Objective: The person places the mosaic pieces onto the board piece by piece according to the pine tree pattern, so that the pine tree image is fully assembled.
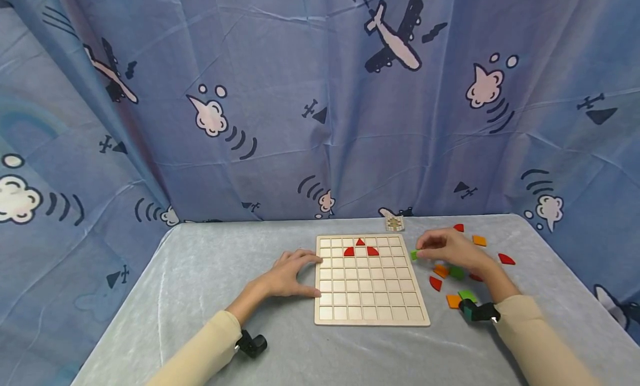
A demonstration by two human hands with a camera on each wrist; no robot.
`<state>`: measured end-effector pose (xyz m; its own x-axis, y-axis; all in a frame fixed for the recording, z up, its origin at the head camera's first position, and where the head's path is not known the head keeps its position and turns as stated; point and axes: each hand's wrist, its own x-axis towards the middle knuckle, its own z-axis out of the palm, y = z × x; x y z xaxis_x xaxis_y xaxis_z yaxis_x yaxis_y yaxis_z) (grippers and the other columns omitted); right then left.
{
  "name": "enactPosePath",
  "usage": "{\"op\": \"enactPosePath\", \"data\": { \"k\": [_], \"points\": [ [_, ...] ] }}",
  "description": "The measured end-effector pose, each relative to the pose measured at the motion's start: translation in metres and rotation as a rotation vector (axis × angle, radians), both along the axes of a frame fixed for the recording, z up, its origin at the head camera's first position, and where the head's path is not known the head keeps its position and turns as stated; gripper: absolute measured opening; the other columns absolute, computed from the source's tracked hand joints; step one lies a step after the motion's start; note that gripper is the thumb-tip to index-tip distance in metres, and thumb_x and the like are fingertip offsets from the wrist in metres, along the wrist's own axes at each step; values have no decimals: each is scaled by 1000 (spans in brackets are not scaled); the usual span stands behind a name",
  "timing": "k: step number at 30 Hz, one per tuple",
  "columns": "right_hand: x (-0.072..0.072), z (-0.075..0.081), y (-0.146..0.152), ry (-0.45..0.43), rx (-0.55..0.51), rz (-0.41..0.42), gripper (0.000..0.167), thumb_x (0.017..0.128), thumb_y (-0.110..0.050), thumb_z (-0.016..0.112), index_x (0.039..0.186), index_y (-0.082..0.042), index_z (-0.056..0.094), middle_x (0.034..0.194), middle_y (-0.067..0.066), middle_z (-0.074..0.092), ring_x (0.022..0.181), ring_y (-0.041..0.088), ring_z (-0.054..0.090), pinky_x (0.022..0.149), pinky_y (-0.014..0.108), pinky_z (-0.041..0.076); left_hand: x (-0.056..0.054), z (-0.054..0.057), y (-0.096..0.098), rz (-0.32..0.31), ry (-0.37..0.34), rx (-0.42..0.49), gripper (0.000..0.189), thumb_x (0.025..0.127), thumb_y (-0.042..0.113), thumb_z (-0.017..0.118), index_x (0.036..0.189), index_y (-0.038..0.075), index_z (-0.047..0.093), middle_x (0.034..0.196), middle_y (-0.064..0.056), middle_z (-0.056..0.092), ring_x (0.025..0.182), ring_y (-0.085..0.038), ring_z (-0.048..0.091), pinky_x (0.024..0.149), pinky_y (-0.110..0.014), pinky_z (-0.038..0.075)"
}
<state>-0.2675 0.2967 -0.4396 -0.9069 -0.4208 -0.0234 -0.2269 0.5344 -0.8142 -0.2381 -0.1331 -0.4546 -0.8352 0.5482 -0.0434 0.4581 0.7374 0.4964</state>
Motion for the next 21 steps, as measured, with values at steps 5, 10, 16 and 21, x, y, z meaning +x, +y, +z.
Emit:
{"op": "enactPosePath", "data": {
  "k": [5, 10, 16, 21],
  "points": [
    [3, 1, -9, 15, 30, -66, 26, 88, -33, 74, 102, -12, 68, 107, 8, 68, 93, 16, 62, 75, 30, 53, 1, 1, -1, 0, -4, 13, 76, 77, 53, 80, 142, 28, 51, 153, 0, 43, 137, -35, 38, 111, -59, 32],
    [2, -2, -18, 66, -4, -48, 21, 90, -29, 72, 102, -13, 69, 109, 8, 68, 97, 13, 61, 79, 26, 53, 1, 1, -1, -4, -7, 8, 76, 77, 52, 80, 143, 28, 51, 154, -1, 42, 136, -34, 38, 111, -59, 32],
    [-1, -2, -27, 71, -44, -16, 18, 90, -27, 72, 103, -13, 70, 108, 9, 68, 97, 13, 61, 78, 25, 54, 0, 2, -1, -8, -7, 2, 76, 77, 52, 80, 143, 28, 50, 155, -2, 42, 136, -34, 38, 111, -60, 32],
    [-2, 3, -36, 50, -33, -47, 22, 90, -30, 72, 105, -14, 70, 111, 9, 67, 101, 18, 61, 80, 27, 54, 0, 0, -2, 0, -9, 5, 76, 77, 53, 79, 143, 30, 50, 155, -1, 41, 137, -34, 37, 111, -59, 32]
  ]
}}
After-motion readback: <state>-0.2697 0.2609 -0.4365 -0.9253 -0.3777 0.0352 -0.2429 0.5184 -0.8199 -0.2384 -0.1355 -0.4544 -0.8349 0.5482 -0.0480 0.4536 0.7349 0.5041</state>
